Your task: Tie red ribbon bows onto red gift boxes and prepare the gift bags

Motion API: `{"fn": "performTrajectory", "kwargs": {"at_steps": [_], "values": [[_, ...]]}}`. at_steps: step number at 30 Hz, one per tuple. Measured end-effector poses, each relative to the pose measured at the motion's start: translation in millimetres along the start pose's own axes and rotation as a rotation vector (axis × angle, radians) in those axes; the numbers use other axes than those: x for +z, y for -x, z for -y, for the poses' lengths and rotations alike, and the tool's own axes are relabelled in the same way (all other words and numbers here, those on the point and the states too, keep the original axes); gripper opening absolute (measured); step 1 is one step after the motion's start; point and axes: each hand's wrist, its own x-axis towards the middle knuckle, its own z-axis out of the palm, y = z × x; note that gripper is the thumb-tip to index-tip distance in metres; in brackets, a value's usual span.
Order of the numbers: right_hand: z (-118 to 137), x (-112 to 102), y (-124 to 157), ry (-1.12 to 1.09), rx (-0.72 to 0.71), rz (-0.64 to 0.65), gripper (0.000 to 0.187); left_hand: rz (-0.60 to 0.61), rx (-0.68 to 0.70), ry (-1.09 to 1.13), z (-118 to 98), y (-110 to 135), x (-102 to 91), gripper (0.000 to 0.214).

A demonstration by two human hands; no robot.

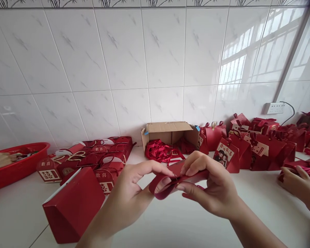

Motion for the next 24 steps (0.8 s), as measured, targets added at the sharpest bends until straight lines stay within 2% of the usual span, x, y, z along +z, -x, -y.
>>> {"fn": "performTrajectory", "kwargs": {"at_steps": [4, 7, 15, 24], "values": [[1.8, 2.1, -0.9, -0.039, -0.003, -0.021, 0.027, 0.051, 0.139, -0.076, -4.3, 1.4, -3.8, 0.014], [3.1, 2.8, -1.4, -0.064, 0.007, -0.027, 0.025, 0.094, 0.183, -0.084, -6.5, 2.9, -6.4, 0.019], [2.4, 3.3, -3.0, -0.135, 0.0, -0.019, 0.021, 0.061, 0.134, -0.097, -8.5, 1.0, -6.1, 0.024], [0.4, 4.1, -3.5, 0.034, -0.062, -0.043, 0.021, 0.016, 0.077, -0.053, -3.0, 1.0, -4.5, 0.023]]}}
